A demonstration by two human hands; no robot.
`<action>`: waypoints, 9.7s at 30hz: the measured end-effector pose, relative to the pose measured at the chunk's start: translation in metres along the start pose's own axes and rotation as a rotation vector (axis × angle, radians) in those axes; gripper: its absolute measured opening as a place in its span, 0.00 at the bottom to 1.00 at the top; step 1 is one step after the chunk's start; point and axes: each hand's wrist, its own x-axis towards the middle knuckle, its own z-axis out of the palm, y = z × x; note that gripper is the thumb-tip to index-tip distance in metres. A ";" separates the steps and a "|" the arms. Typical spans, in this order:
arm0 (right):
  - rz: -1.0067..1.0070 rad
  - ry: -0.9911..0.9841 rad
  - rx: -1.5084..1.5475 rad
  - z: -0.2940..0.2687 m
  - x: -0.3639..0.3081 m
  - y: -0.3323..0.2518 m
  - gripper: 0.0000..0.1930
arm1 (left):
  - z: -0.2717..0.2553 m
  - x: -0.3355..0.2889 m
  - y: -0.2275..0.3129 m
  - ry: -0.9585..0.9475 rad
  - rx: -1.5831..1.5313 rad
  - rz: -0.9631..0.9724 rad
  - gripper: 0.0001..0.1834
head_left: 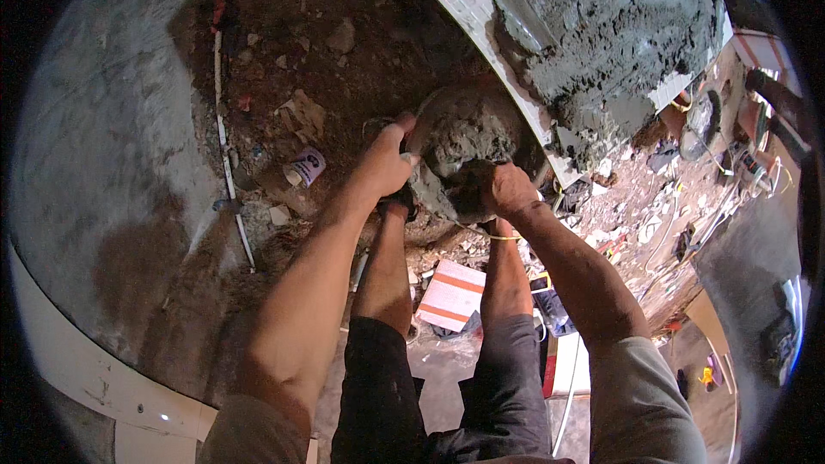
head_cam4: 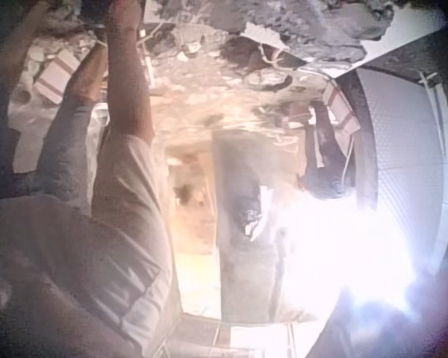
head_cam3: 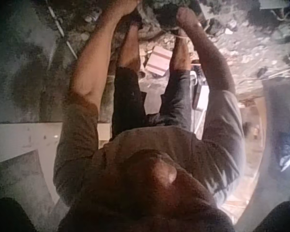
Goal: The person scoops cement from a bucket using a trowel and spreads it evenly across the back of a large white ceramic tile. The person works in a construction environment, handling the tile and adhesive to prepare it for installation.
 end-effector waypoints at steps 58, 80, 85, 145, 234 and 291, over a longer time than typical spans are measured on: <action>-0.023 1.127 0.114 -0.529 0.008 -0.027 0.15 | -0.097 0.028 0.180 0.460 -0.587 -0.157 0.27; 0.265 0.665 1.560 -0.529 0.067 -0.047 0.19 | -0.095 0.040 0.177 0.622 -0.534 -0.187 0.15; 0.049 0.757 0.705 -0.609 0.140 0.035 0.16 | -0.078 0.057 0.188 0.182 -1.383 0.266 0.12; 0.114 0.596 0.275 -0.604 0.080 -0.020 0.16 | -0.093 0.036 0.201 0.477 -0.818 0.006 0.16; 0.416 0.782 0.382 -0.528 0.027 0.057 0.23 | -0.103 0.040 0.197 0.401 -0.937 -0.118 0.20; 0.688 0.860 0.351 -0.467 -0.075 0.191 0.20 | -0.103 0.043 0.206 0.437 -0.788 -0.171 0.20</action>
